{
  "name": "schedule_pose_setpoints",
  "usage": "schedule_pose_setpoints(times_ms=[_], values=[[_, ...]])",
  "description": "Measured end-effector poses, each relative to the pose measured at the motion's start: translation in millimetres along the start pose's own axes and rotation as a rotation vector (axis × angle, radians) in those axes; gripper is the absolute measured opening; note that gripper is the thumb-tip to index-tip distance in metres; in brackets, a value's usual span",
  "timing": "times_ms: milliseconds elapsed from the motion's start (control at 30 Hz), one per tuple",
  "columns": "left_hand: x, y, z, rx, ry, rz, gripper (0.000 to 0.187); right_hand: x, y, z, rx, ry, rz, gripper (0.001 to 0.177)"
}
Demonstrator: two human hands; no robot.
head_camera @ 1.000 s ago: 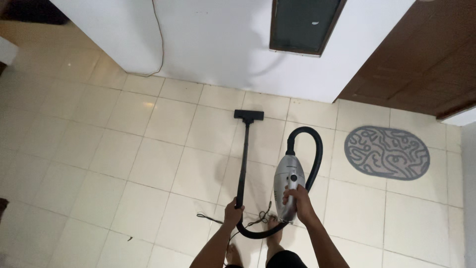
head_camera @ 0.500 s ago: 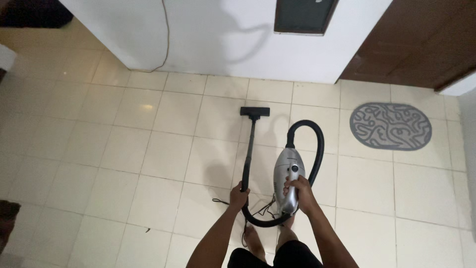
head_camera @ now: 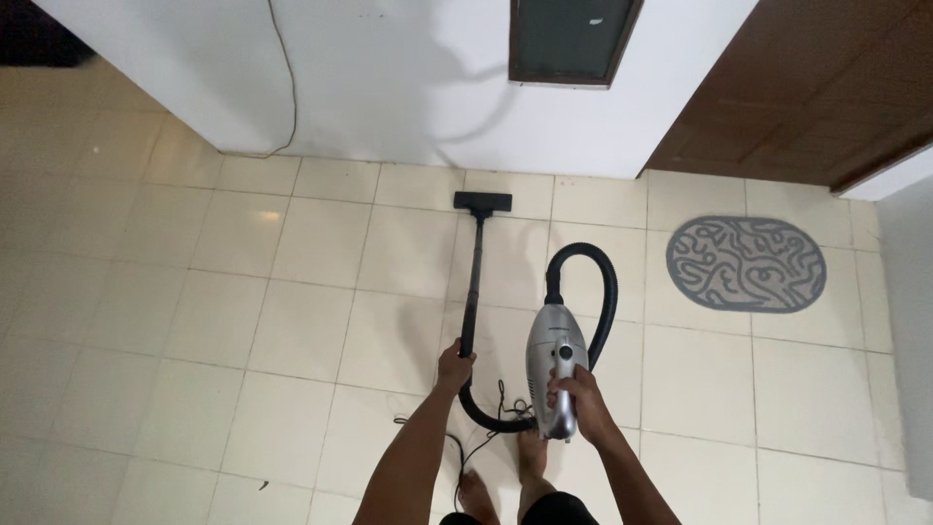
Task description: The person vacuums a tiled floor using a handheld vacuum cleaner with a floor nozzle attachment. They move the vacuum back and forth across the floor, covering the area near a door and a patterned mat.
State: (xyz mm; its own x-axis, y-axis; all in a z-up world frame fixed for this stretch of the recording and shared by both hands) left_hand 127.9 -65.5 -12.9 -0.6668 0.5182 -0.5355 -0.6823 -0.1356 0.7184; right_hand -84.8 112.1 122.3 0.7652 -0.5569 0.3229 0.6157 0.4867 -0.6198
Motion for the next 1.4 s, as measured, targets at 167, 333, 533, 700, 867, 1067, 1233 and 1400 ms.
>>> schedule_pose_setpoints(times_ms=[167, 333, 533, 700, 867, 1067, 1233, 1400], values=[[14, 21, -50, -0.075, -0.033, 0.041, 0.048, -26, -23, -28, -0.002, 0.039, 0.010, 0.035], [26, 26, -55, -0.058, -0.014, 0.071, 0.049, -37, -41, -45, -0.034, 0.004, -0.020, 0.036], [15, 11, -16, -0.021, 0.007, 0.107, 0.047, -28, -39, -45, -0.049, 0.005, -0.045, 0.034], [-2, -20, 46, -0.027, 0.004, 0.072, 0.045, 1, -23, -23, -0.067, -0.030, -0.100, 0.032], [-29, -64, 113, -0.015, -0.027, 0.114, 0.043, 36, 13, 12, -0.061, 0.012, -0.091, 0.032], [-75, -109, 182, 0.012, -0.063, 0.092, 0.041, 77, 61, 45, -0.055, 0.031, -0.181, 0.031], [-115, -132, 196, -0.038, -0.093, 0.070, 0.043, 91, 84, 62, -0.047, -0.001, -0.222, 0.030], [-128, -123, 173, 0.029, -0.091, 0.006, 0.042, 95, 84, 60, -0.025, 0.005, -0.193, 0.030]])
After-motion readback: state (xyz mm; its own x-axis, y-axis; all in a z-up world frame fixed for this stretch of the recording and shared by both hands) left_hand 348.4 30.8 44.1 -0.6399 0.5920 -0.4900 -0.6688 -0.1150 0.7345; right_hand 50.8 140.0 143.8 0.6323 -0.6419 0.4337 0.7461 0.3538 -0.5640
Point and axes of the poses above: each hand's wrist, its own z-axis away from the middle knuckle, its own x-axis out of the palm, y = z × x, the point moved 4 cm from there along -z, towards the middle knuckle, and after that the axes turned 7 degrees about x, right-handed, at the moved point
